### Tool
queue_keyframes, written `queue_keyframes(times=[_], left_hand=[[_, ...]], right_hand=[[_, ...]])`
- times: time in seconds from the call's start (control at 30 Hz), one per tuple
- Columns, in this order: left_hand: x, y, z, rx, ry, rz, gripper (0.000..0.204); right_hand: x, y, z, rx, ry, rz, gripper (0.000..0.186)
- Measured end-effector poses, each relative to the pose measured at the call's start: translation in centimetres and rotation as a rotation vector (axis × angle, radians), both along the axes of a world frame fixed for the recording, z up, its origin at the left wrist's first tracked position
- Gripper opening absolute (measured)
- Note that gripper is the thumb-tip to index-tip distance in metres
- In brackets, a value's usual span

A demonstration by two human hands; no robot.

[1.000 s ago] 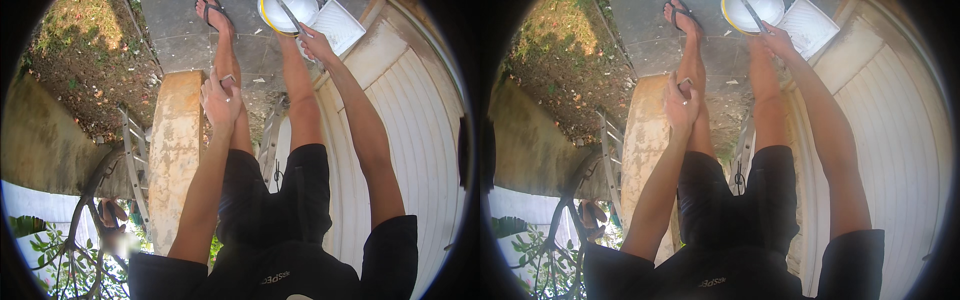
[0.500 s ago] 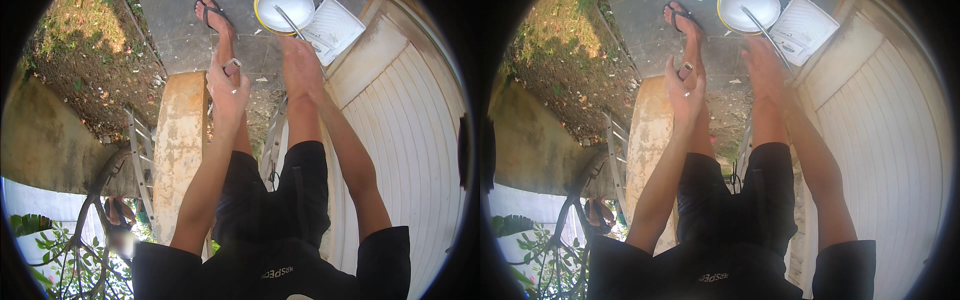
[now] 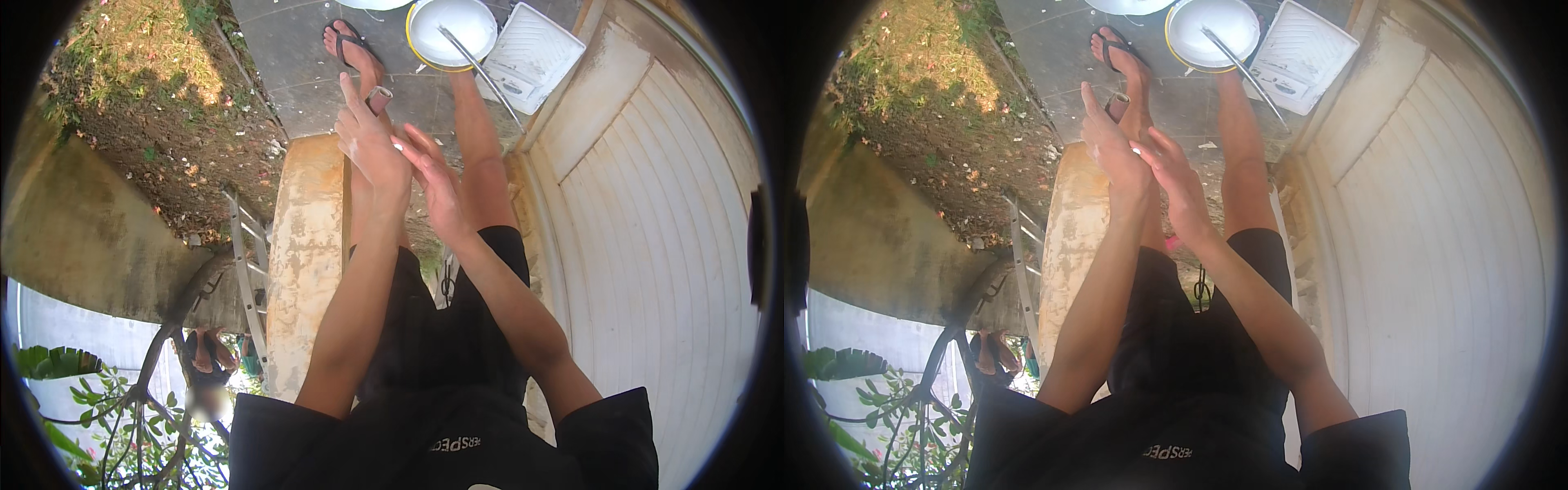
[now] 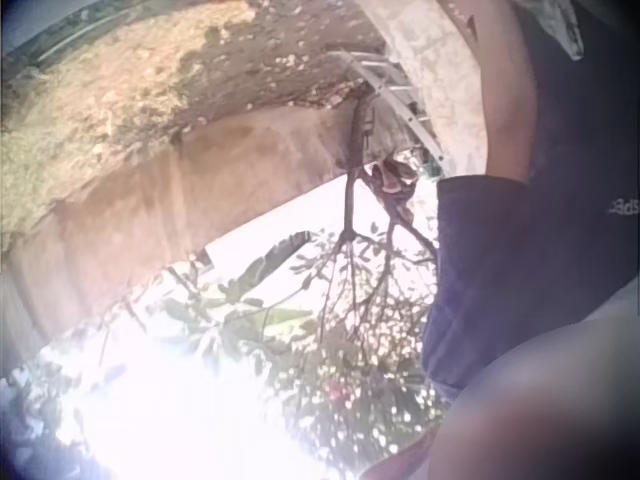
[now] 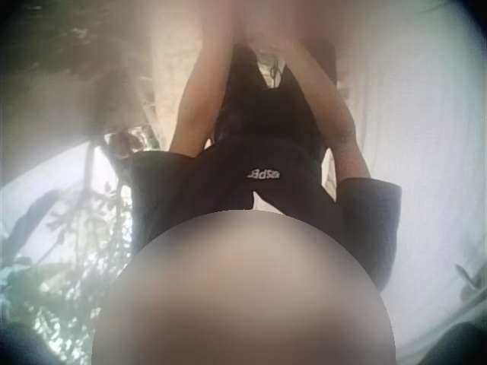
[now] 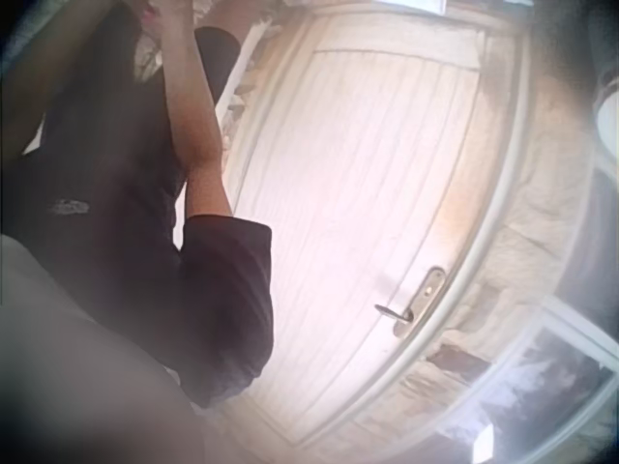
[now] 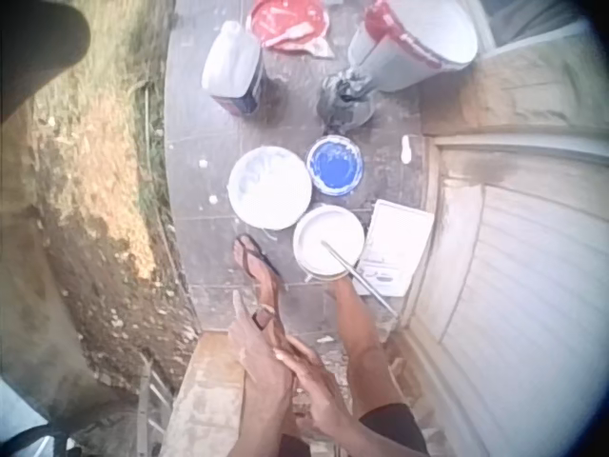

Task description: The person stirs white paint in a bucket using a metal rod, then lifts the bucket and walks across an outdoor patio area. The person continues to stir the paint while standing near other people and paint supplies.

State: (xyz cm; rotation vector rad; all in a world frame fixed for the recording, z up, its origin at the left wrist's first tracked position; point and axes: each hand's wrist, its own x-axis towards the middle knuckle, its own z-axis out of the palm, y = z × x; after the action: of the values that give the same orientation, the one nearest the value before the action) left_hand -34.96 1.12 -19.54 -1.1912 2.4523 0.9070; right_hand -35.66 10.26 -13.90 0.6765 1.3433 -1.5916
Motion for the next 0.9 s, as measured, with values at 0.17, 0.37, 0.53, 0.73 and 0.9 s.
queue_keyframes(times=[0.17, 0.37, 0.53, 0.73, 0.9], left_hand=[[-0.2, 0.6, -0.3, -0.140, -0.262, -0.133, 0.076], [1.3, 0.8, -1.2, -0.070, -0.390, -0.112, 0.090], [3.6, -0.3, -1.9, 0.179, -0.219, 0.147, 0.092], [7.9, -0.9, -2.1, 0.203, -0.072, 0.274, 0.091], [12.2, -0.2, -1.6, 0.099, -0.280, 0.076, 0.089]], right_hand=[[0.4, 0.4, 0.3, -0.118, -0.227, -0.243, 0.058], [-0.4, 3.4, -0.6, -0.147, -0.522, -0.515, 0.058], [-0.1, 8.3, -5.9, 0.102, -0.444, -0.220, 0.041], [-0.4, 11.4, -16.9, 0.521, -0.116, 0.738, 0.054], [-1.3, 6.4, -25.6, 0.809, 0.398, 1.256, 0.089]])
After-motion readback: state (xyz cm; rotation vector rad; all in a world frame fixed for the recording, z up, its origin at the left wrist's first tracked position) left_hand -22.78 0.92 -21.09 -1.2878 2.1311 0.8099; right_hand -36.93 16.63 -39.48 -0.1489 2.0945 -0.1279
